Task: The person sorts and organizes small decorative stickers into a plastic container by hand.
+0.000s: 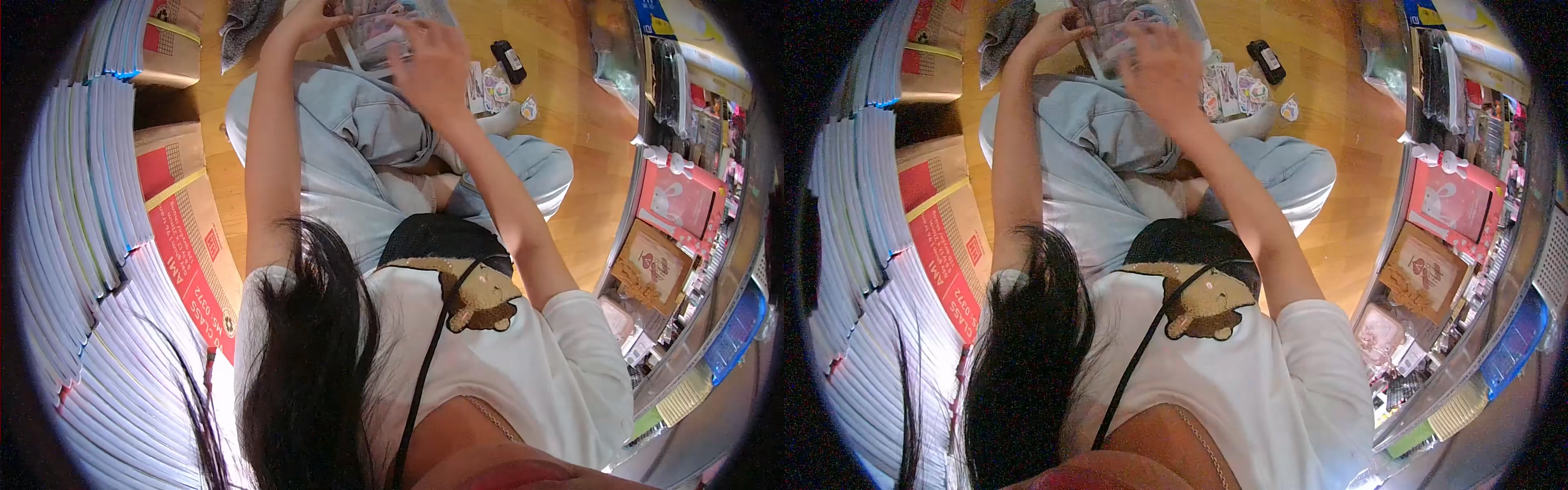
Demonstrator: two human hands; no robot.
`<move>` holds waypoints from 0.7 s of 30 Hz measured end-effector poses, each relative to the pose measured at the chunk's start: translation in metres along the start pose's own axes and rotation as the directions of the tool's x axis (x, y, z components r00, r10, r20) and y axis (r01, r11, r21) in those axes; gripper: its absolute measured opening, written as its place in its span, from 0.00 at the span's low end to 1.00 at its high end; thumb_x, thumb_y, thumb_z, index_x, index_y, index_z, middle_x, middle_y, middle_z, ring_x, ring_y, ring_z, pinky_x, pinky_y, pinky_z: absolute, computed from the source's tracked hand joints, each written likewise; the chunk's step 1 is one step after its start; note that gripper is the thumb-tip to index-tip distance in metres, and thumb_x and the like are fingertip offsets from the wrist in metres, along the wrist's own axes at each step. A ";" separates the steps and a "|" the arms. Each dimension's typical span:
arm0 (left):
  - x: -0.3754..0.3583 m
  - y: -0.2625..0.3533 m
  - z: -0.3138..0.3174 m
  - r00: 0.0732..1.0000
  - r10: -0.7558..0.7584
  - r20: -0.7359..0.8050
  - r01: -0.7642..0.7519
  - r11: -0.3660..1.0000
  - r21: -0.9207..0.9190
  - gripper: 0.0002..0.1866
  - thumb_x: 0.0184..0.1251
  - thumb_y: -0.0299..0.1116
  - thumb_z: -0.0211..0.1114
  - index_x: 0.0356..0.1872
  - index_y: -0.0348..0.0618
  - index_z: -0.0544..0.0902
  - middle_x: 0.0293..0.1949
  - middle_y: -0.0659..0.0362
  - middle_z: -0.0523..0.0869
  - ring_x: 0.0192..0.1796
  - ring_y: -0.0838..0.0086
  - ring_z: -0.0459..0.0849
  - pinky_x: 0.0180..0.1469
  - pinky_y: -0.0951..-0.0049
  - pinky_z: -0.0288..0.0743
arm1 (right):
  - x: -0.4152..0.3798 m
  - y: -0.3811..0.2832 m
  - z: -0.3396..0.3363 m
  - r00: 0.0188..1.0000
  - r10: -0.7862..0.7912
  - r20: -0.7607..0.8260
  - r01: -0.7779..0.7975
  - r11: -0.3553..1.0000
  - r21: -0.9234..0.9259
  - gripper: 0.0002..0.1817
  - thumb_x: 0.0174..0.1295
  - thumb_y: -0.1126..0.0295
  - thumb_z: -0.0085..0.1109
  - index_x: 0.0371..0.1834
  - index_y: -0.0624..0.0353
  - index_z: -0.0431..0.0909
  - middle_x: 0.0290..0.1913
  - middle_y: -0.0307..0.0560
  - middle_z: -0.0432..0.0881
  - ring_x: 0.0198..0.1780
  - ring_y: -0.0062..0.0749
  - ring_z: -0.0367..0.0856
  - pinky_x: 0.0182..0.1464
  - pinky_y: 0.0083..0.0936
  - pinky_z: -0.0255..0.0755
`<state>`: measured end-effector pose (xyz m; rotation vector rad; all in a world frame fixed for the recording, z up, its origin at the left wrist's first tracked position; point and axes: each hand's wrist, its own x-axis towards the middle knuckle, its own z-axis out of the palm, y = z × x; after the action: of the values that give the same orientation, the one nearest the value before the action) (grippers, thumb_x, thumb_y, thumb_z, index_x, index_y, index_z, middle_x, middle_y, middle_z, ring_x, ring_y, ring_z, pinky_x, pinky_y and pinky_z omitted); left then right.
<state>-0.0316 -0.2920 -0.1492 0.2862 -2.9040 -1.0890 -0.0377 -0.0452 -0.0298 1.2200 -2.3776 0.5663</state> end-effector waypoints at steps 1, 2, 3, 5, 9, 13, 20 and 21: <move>-0.001 0.010 -0.007 0.998 -0.024 0.054 0.023 1.000 0.012 0.31 0.57 0.53 0.67 0.49 0.34 0.78 0.43 0.48 0.83 0.46 0.62 0.81 0.50 0.68 0.73 | -0.012 0.020 -0.008 0.998 0.057 -0.005 -0.057 0.998 0.022 0.15 0.52 0.60 0.59 0.41 0.53 0.80 0.40 0.47 0.79 0.45 0.43 0.75 0.44 0.41 0.66; 0.000 0.018 -0.011 0.993 -0.046 0.107 0.044 0.999 0.026 0.31 0.57 0.54 0.67 0.49 0.33 0.78 0.43 0.46 0.83 0.47 0.61 0.82 0.50 0.67 0.73 | -0.025 0.043 -0.014 0.989 0.147 0.034 -0.145 0.988 -0.049 0.15 0.52 0.60 0.59 0.41 0.54 0.81 0.39 0.48 0.80 0.44 0.44 0.76 0.44 0.41 0.66; 0.001 0.015 -0.007 0.998 -0.032 0.058 0.031 0.999 0.025 0.31 0.56 0.54 0.67 0.47 0.34 0.78 0.42 0.46 0.83 0.46 0.60 0.82 0.49 0.67 0.73 | -0.040 0.066 -0.018 0.969 0.239 0.065 -0.230 0.965 -0.123 0.15 0.52 0.60 0.60 0.40 0.54 0.81 0.38 0.50 0.80 0.44 0.45 0.77 0.44 0.42 0.67; 0.004 0.001 0.003 0.999 -0.003 -0.045 0.005 1.000 0.025 0.30 0.56 0.55 0.67 0.45 0.35 0.79 0.41 0.46 0.83 0.44 0.60 0.82 0.48 0.65 0.73 | -0.075 0.108 -0.025 0.883 0.365 0.295 -0.237 0.889 -0.391 0.17 0.55 0.58 0.60 0.43 0.56 0.80 0.39 0.54 0.80 0.41 0.51 0.78 0.43 0.42 0.71; 0.004 0.007 -0.002 0.999 0.020 -0.036 -0.018 0.998 0.054 0.29 0.55 0.56 0.67 0.39 0.36 0.79 0.35 0.49 0.83 0.39 0.61 0.82 0.44 0.65 0.73 | -0.126 0.131 -0.015 0.644 0.523 0.558 -0.291 0.842 -0.454 0.23 0.55 0.50 0.60 0.43 0.57 0.82 0.40 0.58 0.80 0.42 0.54 0.79 0.43 0.43 0.73; -0.001 0.014 -0.008 0.998 -0.056 0.034 0.055 0.998 0.007 0.27 0.54 0.56 0.68 0.36 0.37 0.79 0.31 0.51 0.82 0.35 0.64 0.80 0.40 0.66 0.73 | -0.128 0.122 -0.019 0.750 0.441 0.493 -0.322 0.894 -0.310 0.23 0.56 0.48 0.58 0.45 0.54 0.83 0.36 0.59 0.82 0.41 0.53 0.81 0.44 0.42 0.74; 0.004 0.004 -0.004 0.999 0.042 0.000 -0.042 0.999 -0.019 0.26 0.58 0.56 0.65 0.35 0.37 0.80 0.27 0.56 0.80 0.31 0.69 0.78 0.36 0.69 0.72 | -0.069 0.079 -0.086 0.498 0.741 0.450 -0.799 0.594 -0.095 0.16 0.62 0.63 0.56 0.49 0.61 0.80 0.32 0.56 0.84 0.34 0.41 0.85 0.37 0.31 0.75; 0.000 0.019 -0.012 1.000 -0.027 0.015 0.027 0.999 -0.026 0.23 0.55 0.51 0.68 0.34 0.37 0.80 0.26 0.54 0.80 0.31 0.67 0.78 0.36 0.68 0.72 | -0.065 0.080 -0.093 0.475 0.738 0.479 -0.862 0.499 0.086 0.16 0.64 0.64 0.55 0.49 0.63 0.79 0.34 0.54 0.85 0.34 0.37 0.85 0.35 0.28 0.76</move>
<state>-0.0334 -0.2856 -0.1279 0.3187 -2.9040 -1.1373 -0.0538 0.0893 0.0003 0.1290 -3.2743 1.1195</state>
